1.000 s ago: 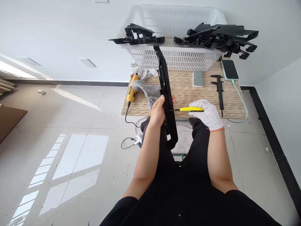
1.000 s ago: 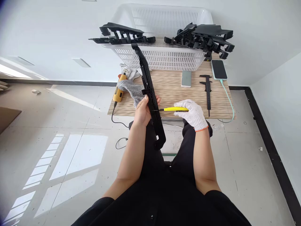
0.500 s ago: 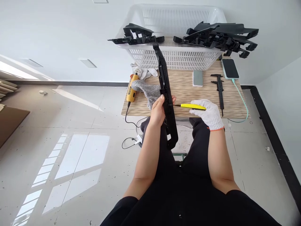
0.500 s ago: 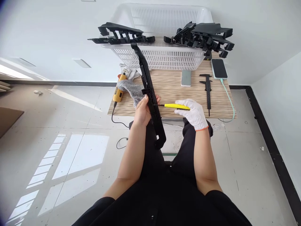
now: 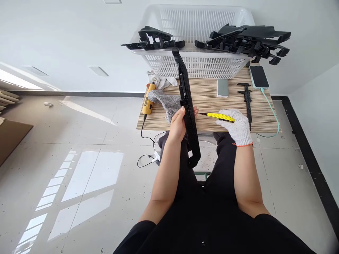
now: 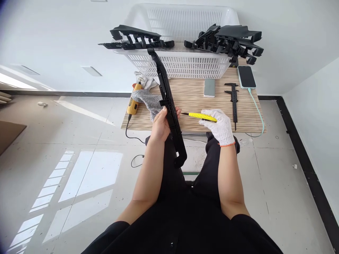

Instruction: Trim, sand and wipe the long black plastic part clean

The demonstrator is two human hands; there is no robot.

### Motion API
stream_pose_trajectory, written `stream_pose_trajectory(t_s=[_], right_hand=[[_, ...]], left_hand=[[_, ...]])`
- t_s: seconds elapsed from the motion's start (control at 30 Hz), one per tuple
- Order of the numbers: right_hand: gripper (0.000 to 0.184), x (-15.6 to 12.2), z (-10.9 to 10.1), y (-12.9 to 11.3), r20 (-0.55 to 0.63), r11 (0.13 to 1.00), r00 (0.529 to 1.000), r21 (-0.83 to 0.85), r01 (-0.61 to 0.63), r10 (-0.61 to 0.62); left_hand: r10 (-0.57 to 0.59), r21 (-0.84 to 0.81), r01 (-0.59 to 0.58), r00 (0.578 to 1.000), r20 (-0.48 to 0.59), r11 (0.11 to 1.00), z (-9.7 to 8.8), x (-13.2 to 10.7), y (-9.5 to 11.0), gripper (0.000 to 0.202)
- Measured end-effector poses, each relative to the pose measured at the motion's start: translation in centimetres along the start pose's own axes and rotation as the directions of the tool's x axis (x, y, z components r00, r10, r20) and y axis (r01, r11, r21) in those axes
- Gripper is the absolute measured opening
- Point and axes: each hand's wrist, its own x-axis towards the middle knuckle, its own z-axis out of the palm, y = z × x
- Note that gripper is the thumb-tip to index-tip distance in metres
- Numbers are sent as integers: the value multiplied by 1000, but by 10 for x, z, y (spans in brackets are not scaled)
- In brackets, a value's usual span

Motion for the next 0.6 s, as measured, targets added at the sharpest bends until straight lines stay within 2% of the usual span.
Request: stream_pose_trajectory(t_s=[0.1,0.2,0.33,0.43,0.53,0.6], right_hand=[[32,0,1,1,76,1000,997,-2,-16,16],[36,-1,1,1,-15,999,999,3,-44,44],[35,0,1,2,85,1000,996,0,-31,30],[35,0,1,2,-6,999,999,2,-37,37],[32,0,1,1,80,1000,997,-7,-15,16],[34,0,2,1,40,1000,999,-8,-19,20]], left_hand=[[3,4,-3,1000,1,1000,0,0,0,26],[2,12,-2,1000,-2,1000,1,-1,0,26],[2,3,-2,1000,11,1000,1,-1,0,26],[-5,-3,5,1000,4,1000,1,0,-1,27],[-17,-7,17,1000,-3,1000,1,0,-1,28],[-10,-3,10,1000,-2,1000,1,0,-1,28]])
